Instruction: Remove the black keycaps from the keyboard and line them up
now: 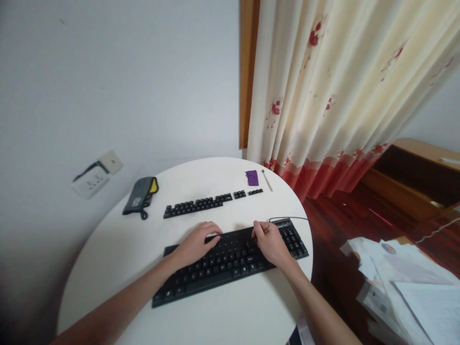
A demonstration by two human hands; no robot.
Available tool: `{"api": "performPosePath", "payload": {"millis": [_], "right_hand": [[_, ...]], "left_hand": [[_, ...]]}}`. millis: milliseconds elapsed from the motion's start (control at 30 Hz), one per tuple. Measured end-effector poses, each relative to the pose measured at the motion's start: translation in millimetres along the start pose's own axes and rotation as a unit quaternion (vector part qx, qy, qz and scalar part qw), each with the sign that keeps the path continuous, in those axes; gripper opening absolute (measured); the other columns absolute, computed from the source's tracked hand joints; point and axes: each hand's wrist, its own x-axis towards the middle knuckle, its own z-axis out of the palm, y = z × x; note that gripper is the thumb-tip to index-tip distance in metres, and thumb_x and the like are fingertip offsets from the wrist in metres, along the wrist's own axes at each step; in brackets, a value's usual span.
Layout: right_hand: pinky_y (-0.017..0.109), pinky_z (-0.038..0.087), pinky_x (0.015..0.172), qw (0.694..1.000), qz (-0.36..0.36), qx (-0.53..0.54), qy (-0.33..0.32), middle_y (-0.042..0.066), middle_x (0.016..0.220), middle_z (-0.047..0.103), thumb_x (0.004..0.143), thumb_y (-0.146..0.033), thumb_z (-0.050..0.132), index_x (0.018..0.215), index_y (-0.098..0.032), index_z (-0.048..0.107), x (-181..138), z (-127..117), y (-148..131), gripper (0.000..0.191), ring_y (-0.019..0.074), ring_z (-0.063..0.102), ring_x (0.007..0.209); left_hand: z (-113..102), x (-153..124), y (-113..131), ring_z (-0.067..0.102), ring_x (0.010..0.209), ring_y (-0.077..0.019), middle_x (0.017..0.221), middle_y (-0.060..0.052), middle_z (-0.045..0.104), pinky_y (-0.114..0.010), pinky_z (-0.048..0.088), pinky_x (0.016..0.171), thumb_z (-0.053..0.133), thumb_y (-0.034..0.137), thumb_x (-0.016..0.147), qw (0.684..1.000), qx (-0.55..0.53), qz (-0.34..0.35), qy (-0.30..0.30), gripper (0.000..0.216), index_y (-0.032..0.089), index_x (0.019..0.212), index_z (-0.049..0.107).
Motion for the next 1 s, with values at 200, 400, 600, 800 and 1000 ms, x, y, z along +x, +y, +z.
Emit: {"api": "performPosePath", "payload": {"millis": [200,400,600,800,1000], "right_hand": [[0.027,0.033,0.049,0.991,-0.050,-0.125,0.004,0.000,0.043,0.051,0.093,-0.048,0.039,0.058,-0.021,0.057,-1.2,11.7,-7.2,0.047,0.0154,0.049,0.042],[0.028,0.030,0.053,0.928,-0.096,-0.353,0.069,0.008,0.060,0.065,0.095,-0.036,0.037,0.065,-0.020,0.059,-20.1,22.5,-24.8,0.041,0.0191,0.059,0.054],[0.025,0.031,0.042,0.991,0.029,-0.133,-0.007,0.004,0.048,0.060,0.094,-0.050,0.032,0.064,-0.019,0.056,-1.6,8.0,-5.5,0.049,0.0149,0.053,0.038],[0.021,0.026,0.033,0.990,0.087,0.086,-0.065,0.002,0.043,0.059,0.085,-0.058,0.045,0.063,-0.016,0.059,10.1,-6.1,-1.4,0.049,0.0112,0.046,0.030],[0.021,0.033,0.037,0.992,0.004,0.103,-0.078,0.001,0.047,0.059,0.088,-0.054,0.046,0.067,-0.016,0.061,14.8,25.3,-39.7,0.047,0.0102,0.048,0.034]], "left_hand": [[1.8,-2.5,-1.7,0.059,0.094,-0.0202,0.097,-0.002,0.066,-0.038,0.044,0.091,0.055,0.021,0.088,1.000,-0.001,0.000,-0.001,0.014,0.023,0.097,0.065],[0.7,-3.2,-0.8,0.057,0.095,-0.0203,0.097,-0.002,0.065,-0.037,0.043,0.091,0.055,0.022,0.089,1.000,0.014,0.004,-0.010,0.013,0.022,0.098,0.065],[-0.6,-4.4,-1.7,0.056,0.096,-0.0202,0.099,-0.002,0.065,-0.037,0.042,0.092,0.055,0.024,0.090,1.000,0.020,0.003,-0.022,0.014,0.022,0.100,0.064],[-1.4,-3.4,1.0,0.057,0.098,-0.0209,0.101,-0.004,0.065,-0.038,0.044,0.091,0.055,0.026,0.090,1.000,-0.015,-0.004,-0.010,0.016,0.021,0.102,0.065],[-8.5,-2.9,20.4,0.060,0.092,-0.0181,0.103,-0.004,0.066,-0.033,0.049,0.086,0.067,0.028,0.082,0.990,-0.135,-0.025,0.040,0.030,0.021,0.111,0.063]]}}
